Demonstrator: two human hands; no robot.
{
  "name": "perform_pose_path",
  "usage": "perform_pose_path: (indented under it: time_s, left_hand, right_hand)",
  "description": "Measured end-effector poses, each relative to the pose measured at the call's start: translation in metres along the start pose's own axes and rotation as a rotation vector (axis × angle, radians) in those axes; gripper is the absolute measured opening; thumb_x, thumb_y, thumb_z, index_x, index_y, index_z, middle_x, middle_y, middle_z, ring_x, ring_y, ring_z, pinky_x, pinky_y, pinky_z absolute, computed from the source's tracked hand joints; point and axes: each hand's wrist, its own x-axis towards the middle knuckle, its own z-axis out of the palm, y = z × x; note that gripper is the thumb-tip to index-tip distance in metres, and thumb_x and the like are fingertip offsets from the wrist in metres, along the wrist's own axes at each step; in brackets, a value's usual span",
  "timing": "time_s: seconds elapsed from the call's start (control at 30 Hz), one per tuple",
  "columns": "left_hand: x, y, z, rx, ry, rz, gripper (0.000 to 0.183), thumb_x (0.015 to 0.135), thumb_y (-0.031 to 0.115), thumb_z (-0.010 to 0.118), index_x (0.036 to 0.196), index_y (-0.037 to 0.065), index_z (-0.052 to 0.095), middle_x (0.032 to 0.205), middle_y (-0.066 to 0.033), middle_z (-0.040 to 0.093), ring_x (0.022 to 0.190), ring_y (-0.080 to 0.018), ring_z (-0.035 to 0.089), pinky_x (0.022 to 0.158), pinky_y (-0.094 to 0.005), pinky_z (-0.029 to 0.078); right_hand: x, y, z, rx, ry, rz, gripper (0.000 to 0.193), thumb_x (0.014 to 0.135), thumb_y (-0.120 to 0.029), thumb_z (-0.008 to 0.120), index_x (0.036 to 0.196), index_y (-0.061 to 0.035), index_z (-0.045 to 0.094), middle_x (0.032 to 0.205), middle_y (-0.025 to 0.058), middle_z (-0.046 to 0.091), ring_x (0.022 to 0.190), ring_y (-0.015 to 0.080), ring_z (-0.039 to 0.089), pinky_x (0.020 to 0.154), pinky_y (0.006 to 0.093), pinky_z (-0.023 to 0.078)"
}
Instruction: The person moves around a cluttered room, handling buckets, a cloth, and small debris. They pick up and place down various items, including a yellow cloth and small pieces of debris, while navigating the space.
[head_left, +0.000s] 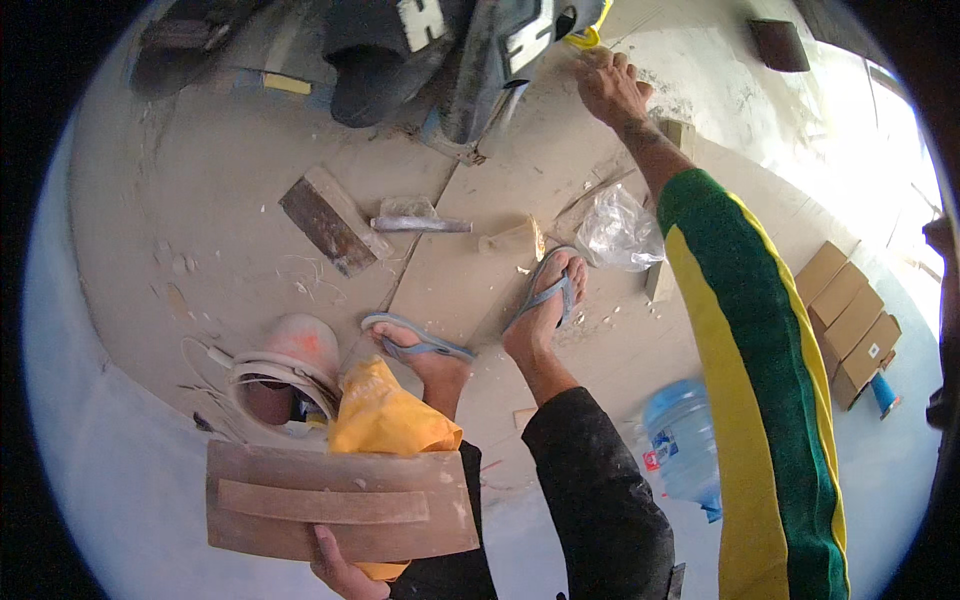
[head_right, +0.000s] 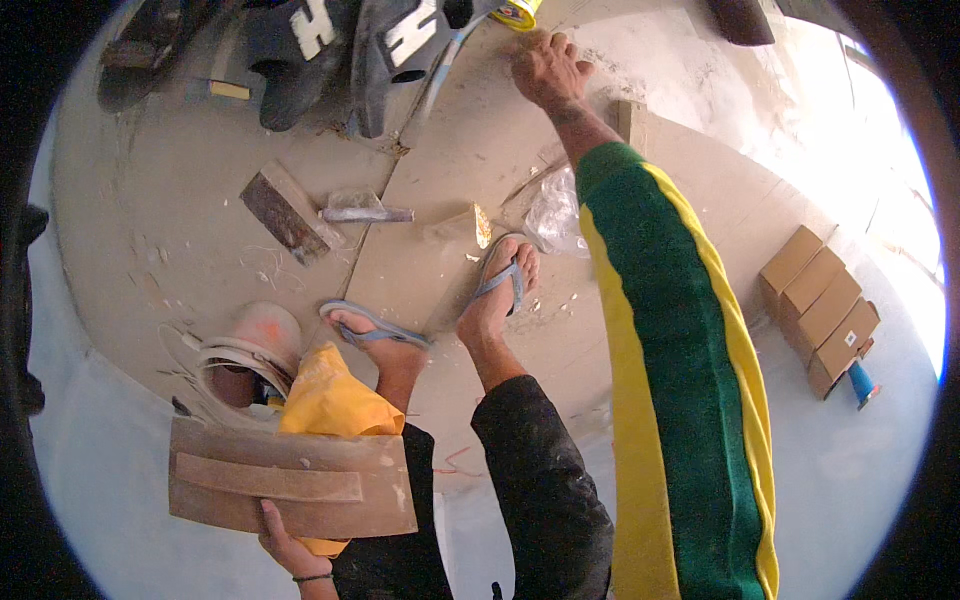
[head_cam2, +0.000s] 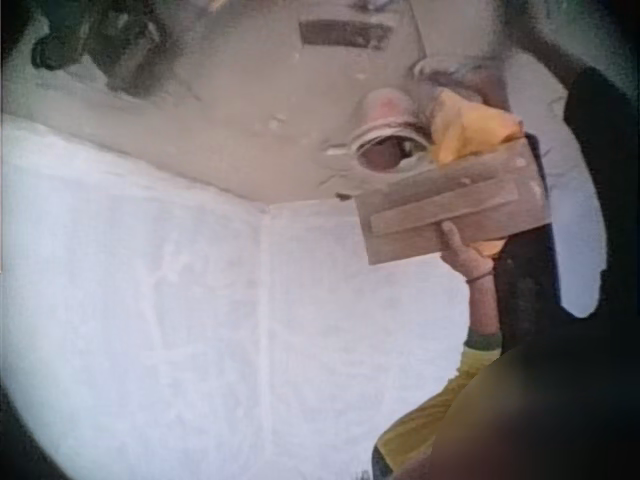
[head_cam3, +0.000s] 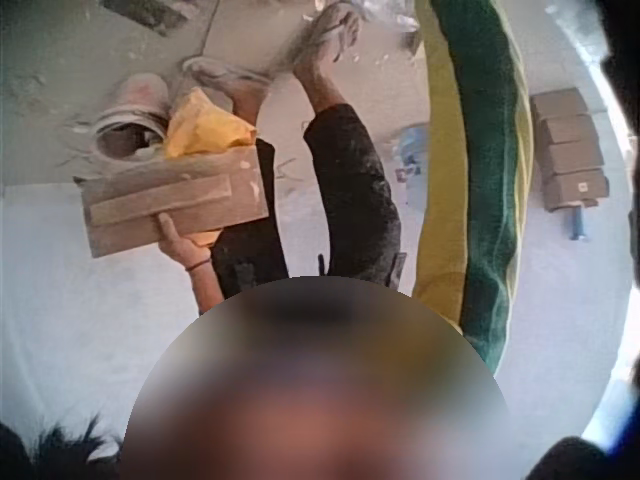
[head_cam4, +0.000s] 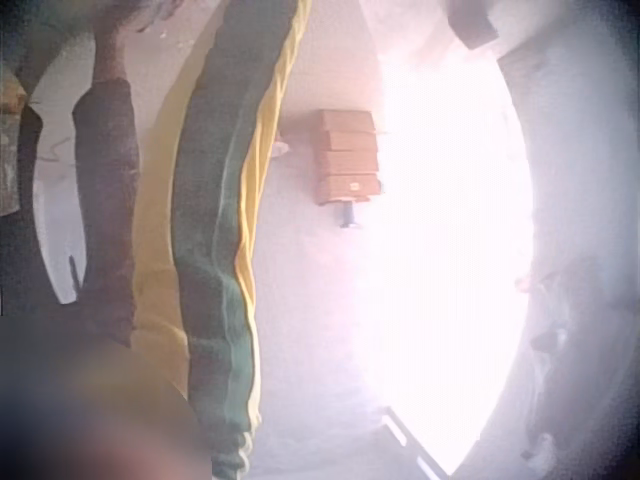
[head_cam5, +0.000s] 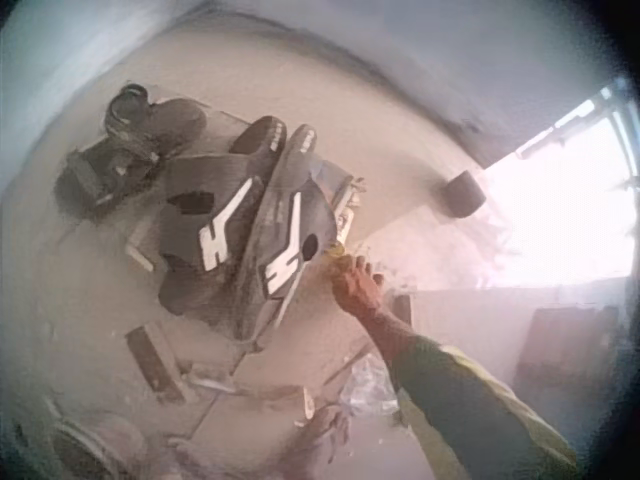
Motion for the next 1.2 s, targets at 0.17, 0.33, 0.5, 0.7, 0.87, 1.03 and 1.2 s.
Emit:
perform_pose_path:
  time_s: [0.17,0.33,0.5,0.7,0.87,1.03,1.2]
  left_hand:
    - [0.007,-0.004,-0.009,-0.11,-0.074,-0.041,0.068,0.087,0.046,0.061,0.134,-0.002,0.048,0.13,-0.0142,0.052,0.113,-0.0268,0.053,0.095,-0.0403,0.044]
    - [0.002,-0.017,-0.013,-0.169,0.026,-0.086,0.067,0.084,0.039,0.069,0.126,-0.011,0.05,0.124,-0.0177,0.055,0.1,-0.0256,0.059,0.083,-0.0388,0.05]
    - [0.005,-0.035,-0.02,-0.268,0.017,-0.131,0.064,0.084,0.037,0.07,0.122,-0.011,0.052,0.119,-0.0182,0.057,0.1,-0.0256,0.059,0.083,-0.039,0.05]
    - [0.004,-0.053,-0.028,-0.267,0.085,-0.269,0.062,0.083,0.036,0.072,0.119,-0.011,0.055,0.115,-0.0168,0.06,0.095,-0.0255,0.061,0.083,-0.0382,0.051]
    - [-0.004,-0.054,-0.037,-0.477,-0.082,-0.06,0.063,0.082,0.036,0.073,0.122,-0.01,0.055,0.116,-0.0174,0.06,0.096,-0.0243,0.061,0.084,-0.0385,0.051]
    - [-0.015,-0.027,-0.065,-0.44,-0.104,-0.033,0.063,0.081,0.037,0.074,0.113,-0.015,0.056,0.114,-0.0199,0.06,0.096,-0.0247,0.061,0.083,-0.0368,0.051]
    - [-0.018,0.021,-0.119,-0.523,-0.272,0.139,0.065,0.08,0.034,0.076,0.116,-0.015,0.053,0.113,-0.0197,0.06,0.097,-0.0263,0.06,0.083,-0.0374,0.05]
  right_hand:
    - [0.002,0.009,-0.03,-0.034,-0.087,0.034,0.063,0.087,-0.06,0.052,0.127,-0.0113,0.052,0.129,0.0144,0.052,0.119,0.0321,0.049,0.094,0.0595,0.035]
    - [-0.033,0.024,-0.099,0.443,-0.45,0.009,0.061,0.085,-0.056,0.062,0.109,0.0001,0.064,0.093,0.013,0.067,0.087,0.0231,0.064,0.082,0.0377,0.05]
    - [-0.078,0.043,-0.159,0.511,-0.701,0.053,0.048,0.081,-0.036,0.073,0.109,0.0021,0.064,0.093,0.0103,0.068,0.083,0.0193,0.064,0.081,0.0345,0.051]
    - [-0.163,0.036,-0.239,0.204,-0.975,-0.01,0.08,0.07,-0.05,0.079,0.122,0.0051,0.052,0.112,0.019,0.063,0.104,0.0276,0.06,0.094,0.0363,0.046]
    - [-0.254,0.022,-0.29,0.324,-0.957,0.006,0.066,0.07,-0.04,0.081,0.114,0.0037,0.059,0.107,0.0169,0.066,0.099,0.0273,0.062,0.087,0.0362,0.048]
    - [-0.347,-0.012,-0.37,0.377,-0.851,-0.114,0.044,0.072,-0.027,0.076,0.098,0.0063,0.063,0.089,0.0192,0.068,0.083,0.0259,0.066,0.076,0.0388,0.05]
    - [-0.446,-0.008,-0.473,0.279,-0.797,0.064,0.04,0.071,-0.014,0.07,0.105,0.0056,0.062,0.094,0.0206,0.067,0.086,0.0261,0.064,0.08,0.0376,0.049]
